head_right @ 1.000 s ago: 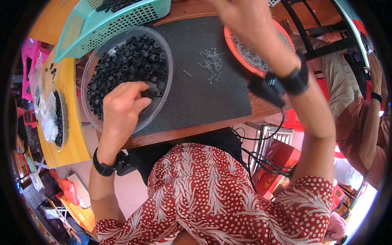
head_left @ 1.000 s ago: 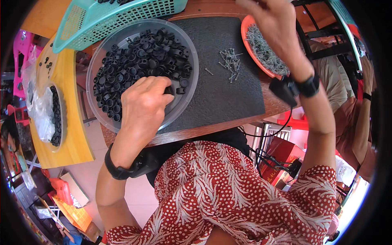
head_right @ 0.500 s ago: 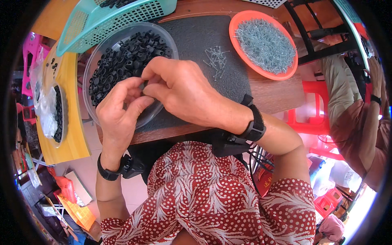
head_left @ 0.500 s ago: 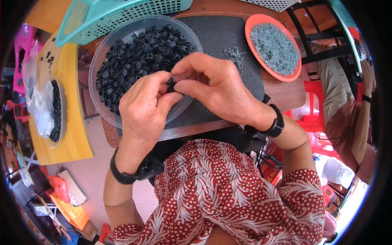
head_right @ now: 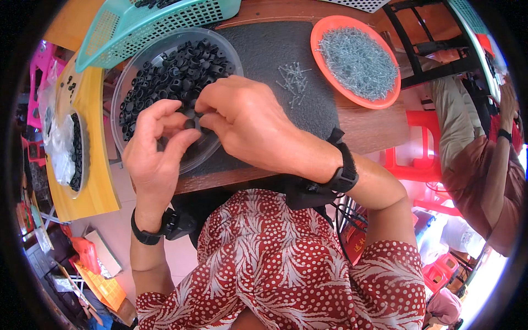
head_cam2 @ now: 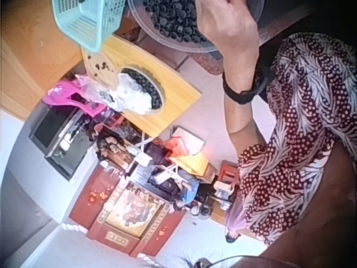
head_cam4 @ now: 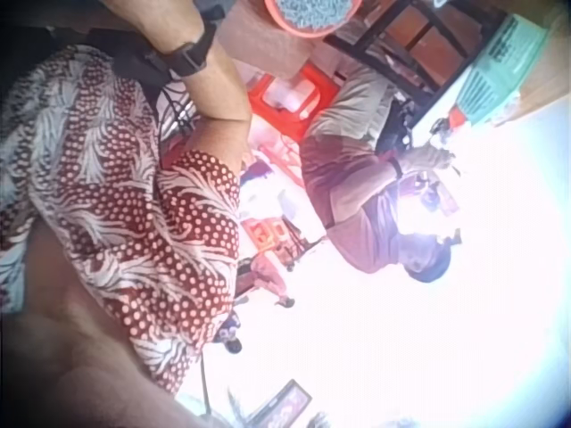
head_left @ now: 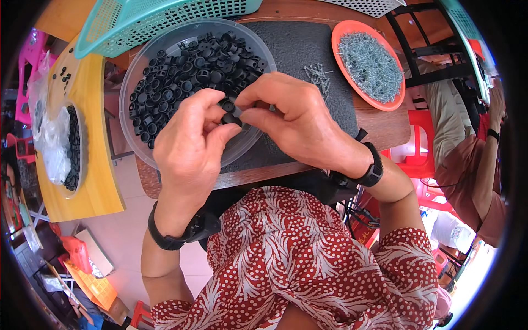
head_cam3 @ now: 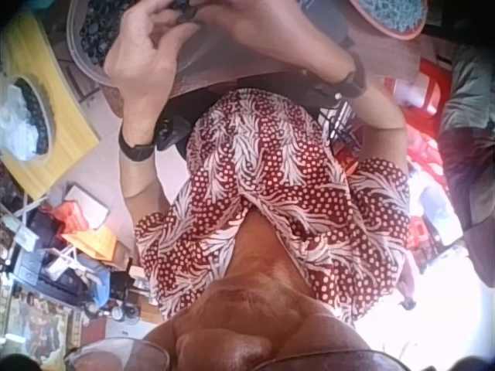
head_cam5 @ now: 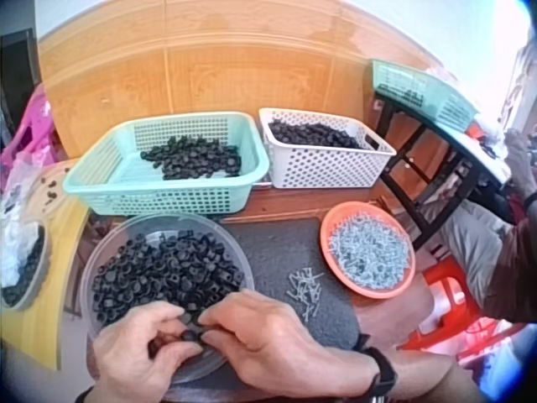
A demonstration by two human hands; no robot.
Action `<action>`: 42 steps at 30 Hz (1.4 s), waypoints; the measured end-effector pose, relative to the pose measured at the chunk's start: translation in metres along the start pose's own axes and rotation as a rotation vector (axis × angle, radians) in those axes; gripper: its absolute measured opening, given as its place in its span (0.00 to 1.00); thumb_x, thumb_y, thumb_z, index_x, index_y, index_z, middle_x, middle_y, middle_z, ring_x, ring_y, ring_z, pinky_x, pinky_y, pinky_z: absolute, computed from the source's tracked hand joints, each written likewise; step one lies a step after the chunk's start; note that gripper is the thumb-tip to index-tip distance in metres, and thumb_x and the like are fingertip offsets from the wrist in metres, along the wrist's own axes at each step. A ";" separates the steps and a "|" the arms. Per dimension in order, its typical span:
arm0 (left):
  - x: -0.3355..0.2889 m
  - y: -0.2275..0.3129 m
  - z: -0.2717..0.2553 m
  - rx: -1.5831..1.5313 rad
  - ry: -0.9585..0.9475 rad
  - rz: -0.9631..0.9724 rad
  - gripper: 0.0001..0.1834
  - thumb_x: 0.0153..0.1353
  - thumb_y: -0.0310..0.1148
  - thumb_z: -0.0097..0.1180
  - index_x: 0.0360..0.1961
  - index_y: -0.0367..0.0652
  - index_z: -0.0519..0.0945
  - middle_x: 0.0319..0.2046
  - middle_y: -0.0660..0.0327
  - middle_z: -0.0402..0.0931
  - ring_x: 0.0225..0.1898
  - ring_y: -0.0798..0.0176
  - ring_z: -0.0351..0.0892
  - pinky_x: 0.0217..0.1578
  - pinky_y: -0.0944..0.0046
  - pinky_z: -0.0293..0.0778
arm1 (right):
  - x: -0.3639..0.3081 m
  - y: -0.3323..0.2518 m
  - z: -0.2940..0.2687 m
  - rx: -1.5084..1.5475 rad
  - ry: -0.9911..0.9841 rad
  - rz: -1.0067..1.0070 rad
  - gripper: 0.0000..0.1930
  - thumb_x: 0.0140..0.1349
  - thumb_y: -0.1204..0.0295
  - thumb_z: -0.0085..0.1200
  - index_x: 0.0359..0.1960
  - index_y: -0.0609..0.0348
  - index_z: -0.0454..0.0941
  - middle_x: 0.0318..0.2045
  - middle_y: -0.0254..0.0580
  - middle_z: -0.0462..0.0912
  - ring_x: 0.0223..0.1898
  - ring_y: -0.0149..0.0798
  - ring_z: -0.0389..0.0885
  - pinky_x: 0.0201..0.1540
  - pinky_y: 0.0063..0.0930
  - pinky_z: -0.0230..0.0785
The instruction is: Assembling small black plastic caps with metal screws by hand.
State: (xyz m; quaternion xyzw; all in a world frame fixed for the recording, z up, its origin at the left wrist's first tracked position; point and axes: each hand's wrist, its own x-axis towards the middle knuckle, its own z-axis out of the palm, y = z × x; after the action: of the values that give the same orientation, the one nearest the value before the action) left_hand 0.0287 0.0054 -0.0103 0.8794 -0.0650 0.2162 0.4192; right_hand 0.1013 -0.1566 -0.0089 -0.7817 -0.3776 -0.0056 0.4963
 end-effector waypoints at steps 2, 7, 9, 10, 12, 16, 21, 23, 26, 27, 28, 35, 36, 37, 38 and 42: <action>-0.004 -0.003 -0.001 -0.340 0.041 -0.210 0.22 0.46 0.16 0.64 0.45 0.36 0.74 0.30 0.58 0.79 0.29 0.71 0.78 0.30 0.71 0.75 | -0.003 -0.003 0.000 0.042 0.021 0.021 0.08 0.47 0.79 0.57 0.31 0.64 0.77 0.25 0.49 0.78 0.31 0.53 0.76 0.33 0.39 0.68; -0.003 0.005 -0.008 -0.848 0.077 -0.519 0.18 0.53 0.19 0.61 0.46 0.32 0.75 0.34 0.54 0.80 0.31 0.67 0.79 0.32 0.70 0.75 | -0.006 -0.012 0.010 0.073 0.184 -0.132 0.10 0.44 0.81 0.60 0.30 0.59 0.78 0.26 0.41 0.76 0.29 0.47 0.74 0.31 0.35 0.68; -0.004 0.002 -0.009 -1.092 0.113 -0.578 0.15 0.56 0.21 0.58 0.45 0.30 0.74 0.35 0.51 0.80 0.32 0.63 0.80 0.32 0.67 0.76 | -0.005 -0.013 0.009 -0.002 0.177 -0.181 0.12 0.44 0.82 0.61 0.33 0.59 0.79 0.28 0.40 0.78 0.30 0.43 0.75 0.32 0.31 0.68; -0.004 0.003 -0.010 -1.091 0.112 -0.577 0.15 0.56 0.21 0.58 0.45 0.30 0.74 0.35 0.51 0.80 0.32 0.63 0.80 0.32 0.67 0.76 | -0.004 -0.013 0.009 -0.081 0.170 -0.229 0.13 0.45 0.82 0.62 0.35 0.58 0.80 0.31 0.39 0.79 0.31 0.38 0.76 0.33 0.27 0.68; -0.004 0.004 -0.010 -1.166 0.146 -0.652 0.14 0.57 0.22 0.57 0.45 0.30 0.74 0.36 0.51 0.80 0.33 0.61 0.80 0.32 0.65 0.76 | -0.004 -0.014 0.011 -0.094 0.192 -0.226 0.14 0.44 0.82 0.63 0.36 0.58 0.81 0.31 0.39 0.79 0.32 0.39 0.76 0.33 0.28 0.68; -0.004 0.010 -0.013 -1.157 0.146 -0.659 0.14 0.58 0.23 0.56 0.45 0.29 0.74 0.36 0.52 0.79 0.34 0.61 0.80 0.34 0.66 0.76 | -0.003 -0.014 0.012 -0.125 0.222 -0.254 0.14 0.44 0.82 0.62 0.35 0.58 0.81 0.31 0.41 0.79 0.32 0.39 0.75 0.33 0.29 0.67; -0.006 0.015 -0.010 -1.154 0.085 -0.658 0.14 0.62 0.28 0.53 0.46 0.28 0.74 0.39 0.51 0.79 0.35 0.62 0.80 0.35 0.65 0.76 | -0.001 -0.015 0.011 -0.120 0.222 -0.262 0.13 0.44 0.84 0.61 0.34 0.59 0.80 0.31 0.42 0.78 0.32 0.40 0.76 0.34 0.29 0.68; -0.007 0.016 -0.011 -1.139 0.077 -0.650 0.15 0.63 0.28 0.52 0.46 0.27 0.73 0.40 0.51 0.78 0.35 0.61 0.80 0.35 0.65 0.76 | 0.000 -0.015 0.011 -0.109 0.215 -0.256 0.12 0.44 0.84 0.60 0.33 0.60 0.79 0.31 0.43 0.78 0.32 0.41 0.76 0.34 0.29 0.68; -0.007 0.014 -0.011 -1.135 0.054 -0.650 0.15 0.64 0.30 0.51 0.46 0.27 0.73 0.40 0.50 0.78 0.35 0.60 0.80 0.36 0.64 0.76 | 0.000 -0.016 0.011 -0.029 0.203 -0.211 0.10 0.46 0.84 0.59 0.32 0.62 0.78 0.32 0.43 0.78 0.32 0.38 0.77 0.33 0.26 0.70; -0.007 0.013 -0.011 -1.146 0.041 -0.658 0.16 0.64 0.30 0.51 0.47 0.26 0.73 0.40 0.50 0.78 0.35 0.59 0.80 0.36 0.63 0.76 | -0.001 -0.017 0.010 0.022 0.167 -0.134 0.09 0.48 0.85 0.58 0.32 0.62 0.77 0.32 0.42 0.78 0.32 0.36 0.77 0.32 0.24 0.70; -0.007 0.013 -0.010 -1.146 0.040 -0.658 0.16 0.64 0.30 0.51 0.47 0.26 0.73 0.40 0.50 0.78 0.35 0.59 0.80 0.36 0.63 0.76 | -0.002 -0.019 0.009 0.072 0.131 -0.057 0.08 0.50 0.85 0.58 0.32 0.63 0.77 0.33 0.42 0.78 0.31 0.33 0.78 0.31 0.22 0.71; -0.009 0.015 -0.005 -1.105 0.068 -0.545 0.15 0.61 0.26 0.55 0.46 0.26 0.72 0.39 0.50 0.78 0.33 0.59 0.81 0.33 0.63 0.77 | -0.004 -0.023 0.010 0.276 0.105 0.130 0.06 0.53 0.85 0.55 0.33 0.66 0.76 0.33 0.40 0.78 0.29 0.27 0.78 0.32 0.19 0.71; -0.010 0.013 -0.004 -1.108 0.069 -0.523 0.16 0.60 0.26 0.55 0.46 0.27 0.72 0.39 0.50 0.79 0.32 0.59 0.81 0.33 0.63 0.77 | -0.005 -0.025 0.011 0.306 0.113 0.141 0.06 0.53 0.85 0.55 0.33 0.66 0.76 0.33 0.40 0.78 0.29 0.26 0.78 0.32 0.19 0.71; -0.011 0.011 -0.004 -1.109 0.069 -0.523 0.16 0.60 0.26 0.55 0.46 0.27 0.72 0.39 0.50 0.79 0.32 0.59 0.81 0.33 0.63 0.77 | -0.005 -0.026 0.012 0.336 0.120 0.153 0.07 0.53 0.86 0.55 0.33 0.66 0.76 0.33 0.40 0.78 0.30 0.26 0.78 0.32 0.19 0.71; -0.012 0.009 -0.005 -1.116 0.062 -0.516 0.16 0.61 0.27 0.55 0.46 0.27 0.73 0.38 0.50 0.79 0.32 0.60 0.81 0.32 0.63 0.77 | -0.006 -0.026 0.011 0.336 0.121 0.153 0.07 0.53 0.86 0.55 0.33 0.66 0.76 0.33 0.40 0.78 0.30 0.26 0.78 0.32 0.19 0.71; -0.013 0.010 -0.006 -1.172 0.090 -0.595 0.15 0.62 0.31 0.55 0.44 0.28 0.73 0.34 0.52 0.79 0.30 0.62 0.80 0.30 0.65 0.75 | -0.006 -0.029 0.012 0.237 0.148 0.042 0.09 0.52 0.85 0.57 0.36 0.65 0.77 0.34 0.40 0.78 0.30 0.27 0.78 0.32 0.20 0.71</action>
State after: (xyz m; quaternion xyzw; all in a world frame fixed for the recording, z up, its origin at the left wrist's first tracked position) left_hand 0.0115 0.0029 -0.0054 0.4758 0.0917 0.0565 0.8729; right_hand 0.0753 -0.1446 0.0050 -0.7227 -0.3217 -0.0081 0.6117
